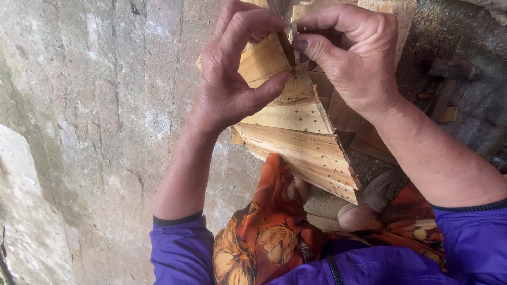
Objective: The person hammers nails into a stack of wooden planks to secure them together. They then use a curved blade to shave and smooth the edges of the wood pieces. Finally, they insert small wooden dowels into the pre-drilled holes of the planks.
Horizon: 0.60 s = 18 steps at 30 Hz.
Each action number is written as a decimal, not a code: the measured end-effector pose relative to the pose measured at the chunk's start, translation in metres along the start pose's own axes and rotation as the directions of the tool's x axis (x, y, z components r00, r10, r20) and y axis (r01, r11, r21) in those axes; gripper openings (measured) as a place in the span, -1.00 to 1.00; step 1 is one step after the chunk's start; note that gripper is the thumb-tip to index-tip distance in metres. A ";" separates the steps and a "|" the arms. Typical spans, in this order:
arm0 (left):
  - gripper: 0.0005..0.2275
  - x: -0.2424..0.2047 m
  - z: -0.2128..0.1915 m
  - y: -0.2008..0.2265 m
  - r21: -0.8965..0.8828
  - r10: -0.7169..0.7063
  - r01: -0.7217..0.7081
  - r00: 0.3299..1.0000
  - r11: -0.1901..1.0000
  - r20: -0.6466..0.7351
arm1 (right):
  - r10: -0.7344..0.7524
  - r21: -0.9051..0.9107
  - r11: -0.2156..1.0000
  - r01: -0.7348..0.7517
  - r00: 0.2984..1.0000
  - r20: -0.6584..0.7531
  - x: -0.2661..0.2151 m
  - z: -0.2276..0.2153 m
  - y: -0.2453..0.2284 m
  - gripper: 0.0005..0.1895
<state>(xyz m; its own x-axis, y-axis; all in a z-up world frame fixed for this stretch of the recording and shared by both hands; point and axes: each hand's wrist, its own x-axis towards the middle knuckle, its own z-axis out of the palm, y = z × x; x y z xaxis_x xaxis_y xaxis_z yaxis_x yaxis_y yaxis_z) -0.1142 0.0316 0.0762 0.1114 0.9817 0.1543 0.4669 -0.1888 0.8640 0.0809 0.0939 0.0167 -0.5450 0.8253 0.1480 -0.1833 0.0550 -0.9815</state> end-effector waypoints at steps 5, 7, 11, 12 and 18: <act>-0.54 -0.002 0.003 -0.005 -0.008 -0.007 0.007 1.000 1.000 -0.019 | 0.009 -0.100 0.995 -0.006 1.000 0.027 0.006 0.000 -0.009 -0.85; -0.52 -0.004 0.003 -0.006 -0.003 -0.008 0.008 0.999 1.000 -0.039 | -0.023 -0.098 0.995 0.030 0.998 0.066 0.009 -0.001 -0.009 -0.85; -0.51 -0.005 0.003 -0.002 -0.014 -0.031 0.031 0.999 0.999 -0.031 | 0.029 -0.146 0.989 -0.018 0.997 0.075 0.008 0.001 -0.014 -0.84; -0.51 -0.006 0.003 -0.003 -0.002 -0.029 0.029 0.999 1.000 -0.033 | 0.017 -0.162 0.987 -0.006 0.998 0.067 0.007 0.002 -0.013 -0.85; -0.53 -0.005 0.004 -0.002 0.012 -0.038 0.038 0.999 0.999 -0.029 | 0.022 -0.181 0.983 -0.012 0.998 0.052 0.008 0.005 -0.023 -0.84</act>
<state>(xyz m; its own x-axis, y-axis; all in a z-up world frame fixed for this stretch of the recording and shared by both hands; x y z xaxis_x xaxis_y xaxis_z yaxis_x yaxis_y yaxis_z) -0.1120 0.0273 0.0721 0.0683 0.9884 0.1356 0.4815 -0.1517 0.8632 0.0765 0.0962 0.0410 -0.5909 0.7959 0.1323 -0.0252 0.1457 -0.9890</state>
